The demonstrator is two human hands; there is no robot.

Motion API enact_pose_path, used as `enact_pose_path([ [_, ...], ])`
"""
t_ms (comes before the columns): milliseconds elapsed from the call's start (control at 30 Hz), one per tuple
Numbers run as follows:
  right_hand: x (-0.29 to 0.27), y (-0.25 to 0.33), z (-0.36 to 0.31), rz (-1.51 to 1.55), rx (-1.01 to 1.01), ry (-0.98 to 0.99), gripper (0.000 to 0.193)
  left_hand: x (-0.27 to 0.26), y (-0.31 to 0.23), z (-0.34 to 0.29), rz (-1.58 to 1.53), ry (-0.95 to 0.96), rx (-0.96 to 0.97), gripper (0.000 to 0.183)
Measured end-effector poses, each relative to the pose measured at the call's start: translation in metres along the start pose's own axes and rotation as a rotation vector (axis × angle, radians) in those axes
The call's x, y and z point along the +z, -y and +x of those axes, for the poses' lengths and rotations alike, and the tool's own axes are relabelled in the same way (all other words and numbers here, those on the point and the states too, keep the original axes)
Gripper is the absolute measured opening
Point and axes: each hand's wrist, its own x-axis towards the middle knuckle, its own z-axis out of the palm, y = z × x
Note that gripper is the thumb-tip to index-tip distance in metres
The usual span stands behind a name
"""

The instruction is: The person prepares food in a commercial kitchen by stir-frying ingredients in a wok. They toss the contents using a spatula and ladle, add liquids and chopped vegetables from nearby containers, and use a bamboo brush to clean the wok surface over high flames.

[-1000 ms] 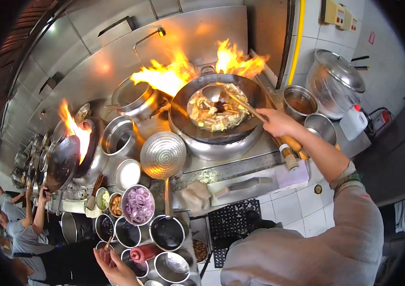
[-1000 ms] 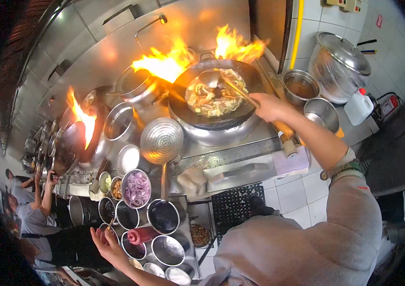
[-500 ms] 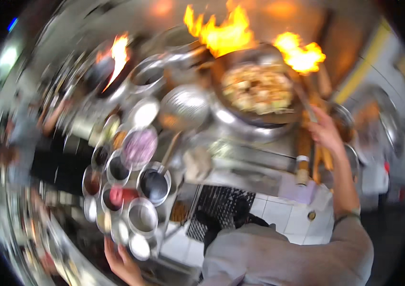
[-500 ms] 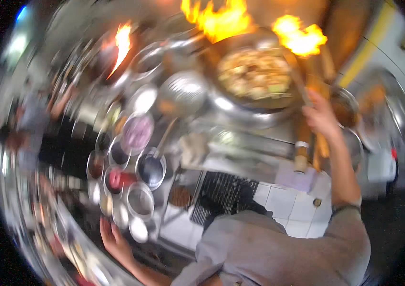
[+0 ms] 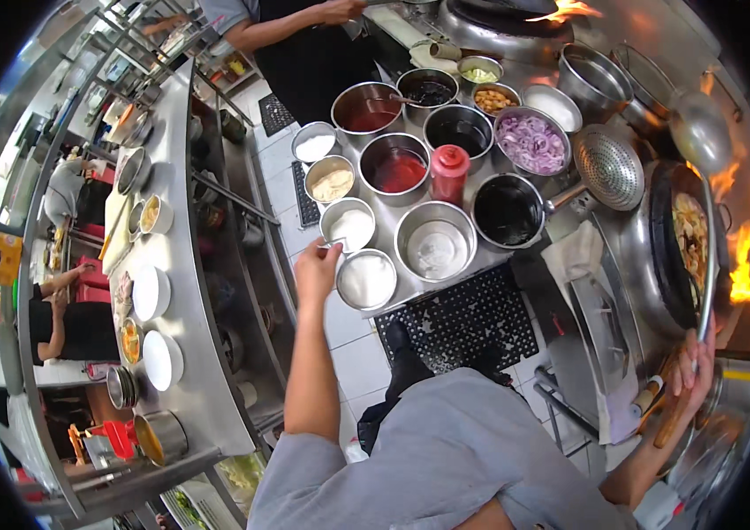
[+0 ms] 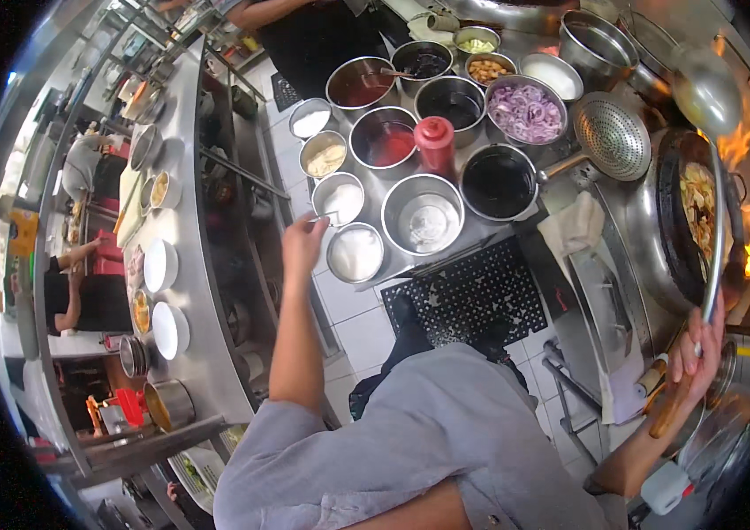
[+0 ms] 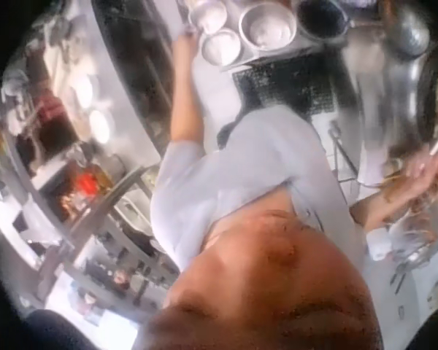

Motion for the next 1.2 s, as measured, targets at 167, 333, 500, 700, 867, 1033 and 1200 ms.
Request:
enact_pose_path([
  [167, 0.139, -0.049, -0.001, -0.092, 0.180, 0.051, 0.071, 0.029, 0.000, 0.002, 0.077, -0.311, 0.322, 0.017],
  [333, 0.212, -0.083, -0.014, -0.173, 0.280, 0.001, 0.073, -0.031, -0.030, 0.022, -0.003, -0.196, 0.538, 0.011],
  [500, 0.280, -0.124, -0.016, -0.242, 0.390, -0.014, 0.073, -0.023, -0.010, 0.114, -0.215, -0.302, 0.441, 0.011],
  [700, 0.328, -0.157, -0.013, -0.343, 0.505, 0.014, 0.074, 0.014, 0.010, 0.172, -0.057, -0.292, 0.575, 0.019],
  [867, 0.330, -0.169, -0.013, -0.306, 0.526, 0.028, 0.073, 0.001, -0.007, 0.177, -0.252, -0.309, 0.458, 0.017],
  [1033, 0.348, -0.180, -0.006, -0.285, 0.567, 0.017, 0.071, 0.014, 0.016, 0.254, -0.154, -0.421, 0.506, 0.020],
  [1200, 0.352, -0.184, -0.005, -0.297, 0.583, 0.022, 0.071, 0.029, 0.013, 0.264, -0.137, -0.399, 0.513, 0.022],
])
